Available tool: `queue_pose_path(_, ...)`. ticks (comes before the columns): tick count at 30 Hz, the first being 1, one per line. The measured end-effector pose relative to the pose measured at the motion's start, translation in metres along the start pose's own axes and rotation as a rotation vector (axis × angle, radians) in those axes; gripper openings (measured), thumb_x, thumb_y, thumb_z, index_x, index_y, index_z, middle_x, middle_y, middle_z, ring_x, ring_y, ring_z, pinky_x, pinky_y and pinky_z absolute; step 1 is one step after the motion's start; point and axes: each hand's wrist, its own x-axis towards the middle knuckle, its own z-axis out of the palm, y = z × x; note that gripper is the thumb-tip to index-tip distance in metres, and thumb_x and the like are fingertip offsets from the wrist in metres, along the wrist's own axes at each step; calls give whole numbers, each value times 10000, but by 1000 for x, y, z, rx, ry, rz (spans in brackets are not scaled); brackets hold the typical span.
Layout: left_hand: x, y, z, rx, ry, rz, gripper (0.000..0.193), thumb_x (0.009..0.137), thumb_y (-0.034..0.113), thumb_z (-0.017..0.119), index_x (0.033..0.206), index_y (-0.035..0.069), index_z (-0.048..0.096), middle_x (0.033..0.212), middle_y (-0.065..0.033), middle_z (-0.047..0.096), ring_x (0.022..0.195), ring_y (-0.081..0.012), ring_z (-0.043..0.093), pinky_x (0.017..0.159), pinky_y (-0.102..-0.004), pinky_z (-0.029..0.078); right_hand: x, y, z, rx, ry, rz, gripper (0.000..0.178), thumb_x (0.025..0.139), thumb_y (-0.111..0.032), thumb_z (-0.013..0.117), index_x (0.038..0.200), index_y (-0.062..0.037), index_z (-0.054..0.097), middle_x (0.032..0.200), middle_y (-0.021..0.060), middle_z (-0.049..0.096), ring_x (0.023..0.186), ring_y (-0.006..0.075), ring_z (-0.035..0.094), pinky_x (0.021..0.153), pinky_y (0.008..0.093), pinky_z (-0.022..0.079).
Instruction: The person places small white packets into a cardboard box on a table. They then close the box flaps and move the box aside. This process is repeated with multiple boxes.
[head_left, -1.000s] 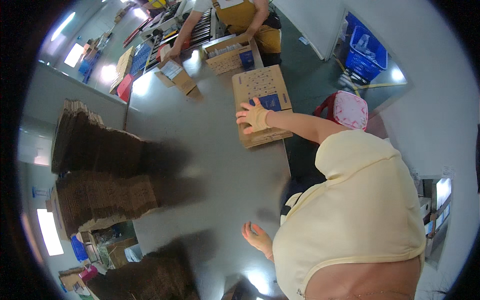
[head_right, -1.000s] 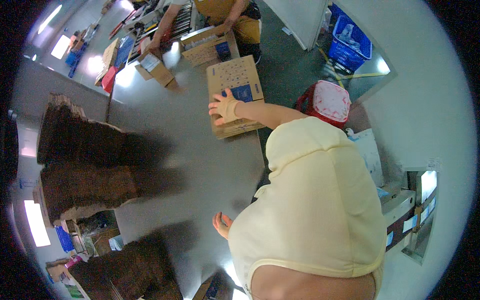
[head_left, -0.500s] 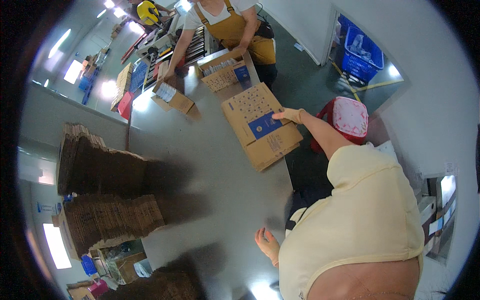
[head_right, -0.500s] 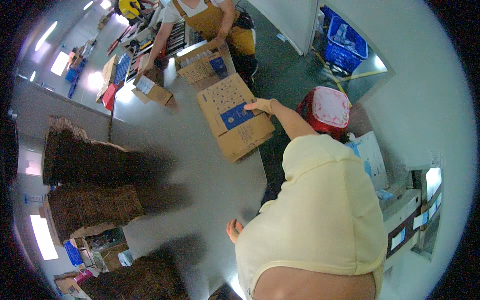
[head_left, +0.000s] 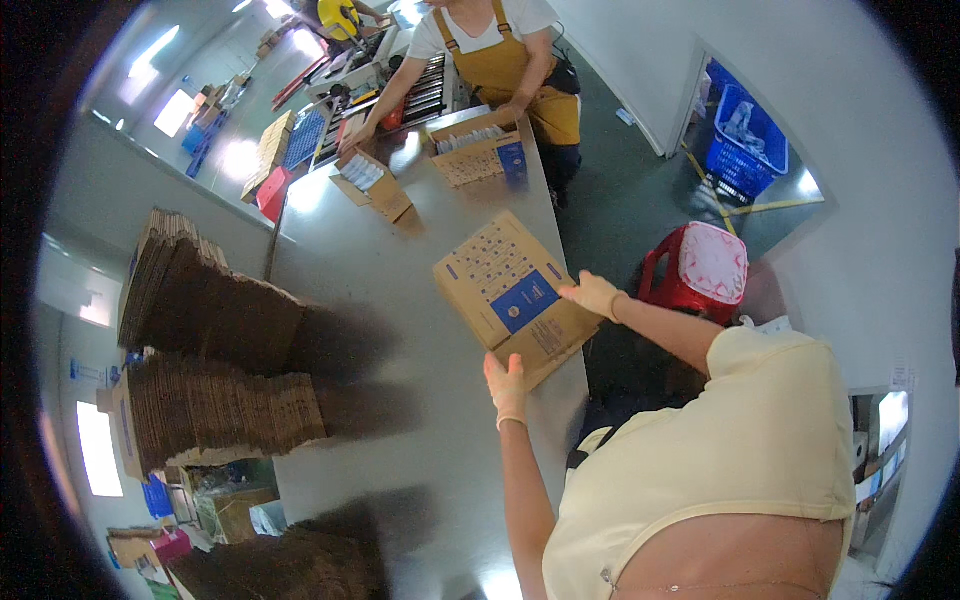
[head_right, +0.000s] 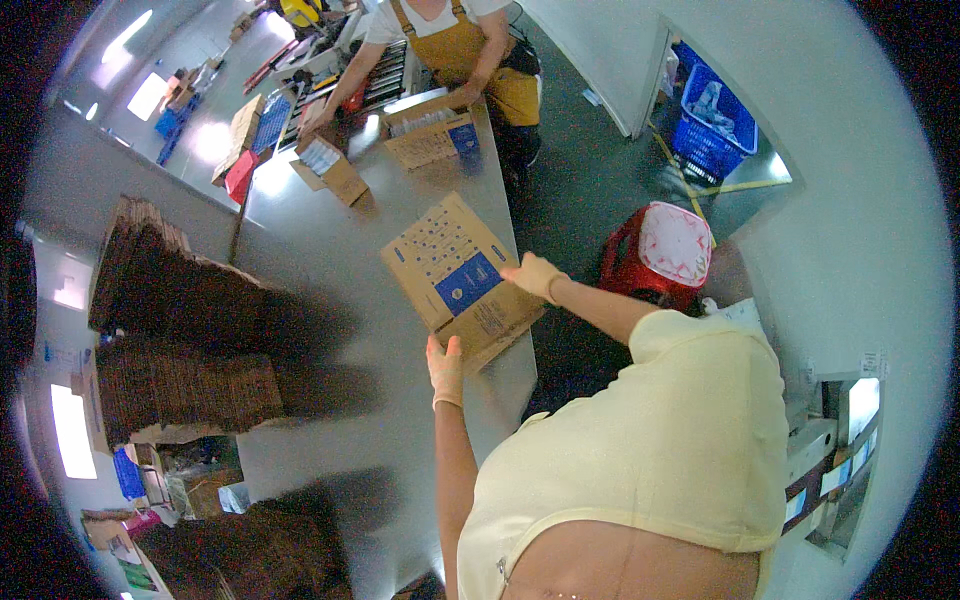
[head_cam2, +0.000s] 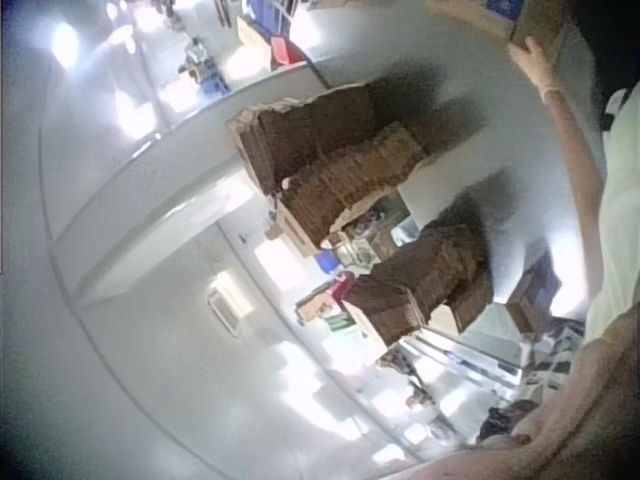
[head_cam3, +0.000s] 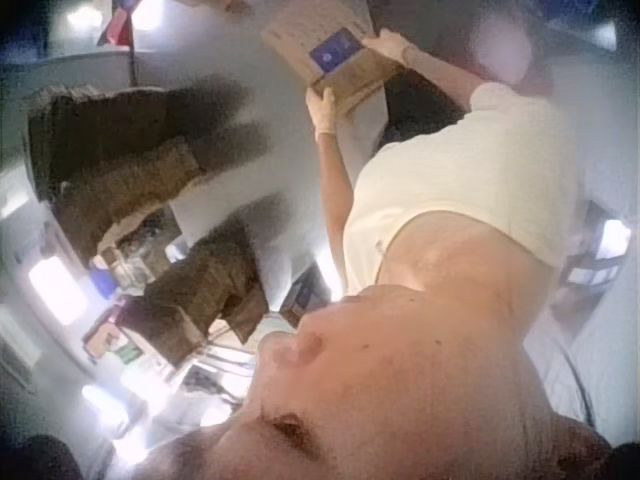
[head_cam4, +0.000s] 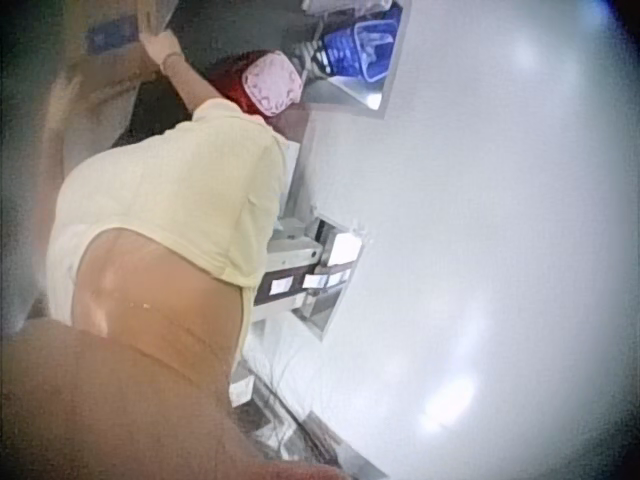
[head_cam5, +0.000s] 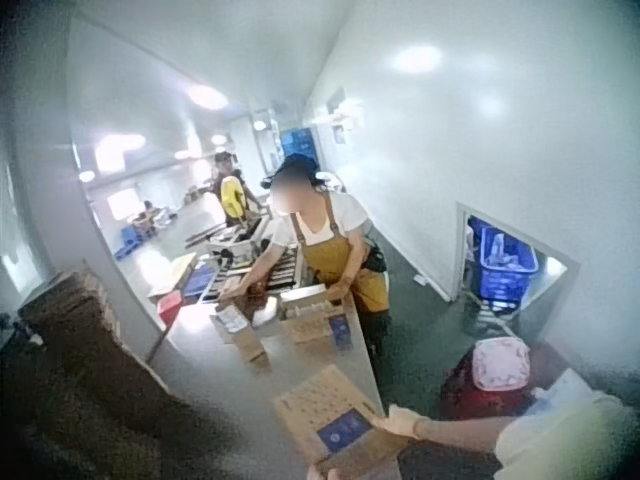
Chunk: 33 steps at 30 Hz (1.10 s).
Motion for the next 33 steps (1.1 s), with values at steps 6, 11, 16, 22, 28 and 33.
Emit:
queue_pose_path(6,-5,27,9,23,20,-119,839,796,363,669,1393,-76,276,1453,-257,292,1342,-374,304,1107,-400,276,-45,-17,4,35,-168,91,871,815,-466,625,1415,54,268,1449,248,337,1322,355,377,1045,403,363)
queue_pose_path(11,-37,27,10,-3,317,-125,797,795,293,682,1388,-66,289,1446,-246,305,1351,-377,268,1109,-417,271,-54,-22,24,-149,-118,-69,988,817,-462,639,1474,21,81,1532,202,157,1420,327,166,1139,377,213)
queue_pose_path(16,-94,53,-33,-346,687,-367,678,839,170,651,1384,-36,304,1378,-196,388,1246,-325,392,1048,-389,346,-78,-44,65,-150,-126,-351,961,803,-383,680,1469,6,107,1511,207,197,1403,335,201,1134,395,230)
queue_pose_path(22,-153,-19,-65,-1205,813,-181,574,851,321,630,1305,40,420,1158,-87,527,1055,-253,513,881,-399,433,-95,-62,126,-171,-19,-972,919,751,-329,736,1413,26,207,1422,222,308,1330,368,292,1111,427,250)
queue_pose_path(28,-169,2,-25,-1653,844,-384,666,924,579,421,1378,92,394,1294,-91,514,1146,-277,527,888,-428,479,-82,-107,76,-127,-572,-1295,738,770,-360,729,1312,18,400,1267,208,486,1180,349,458,1008,409,365)
queue_pose_path(33,-214,-38,12,-1542,854,-501,587,957,492,423,1379,85,400,1330,-60,501,1190,-267,504,992,-373,409,-99,-85,133,-158,-1487,-845,627,837,-407,675,1277,-10,470,1215,138,559,1110,275,523,949,372,418)
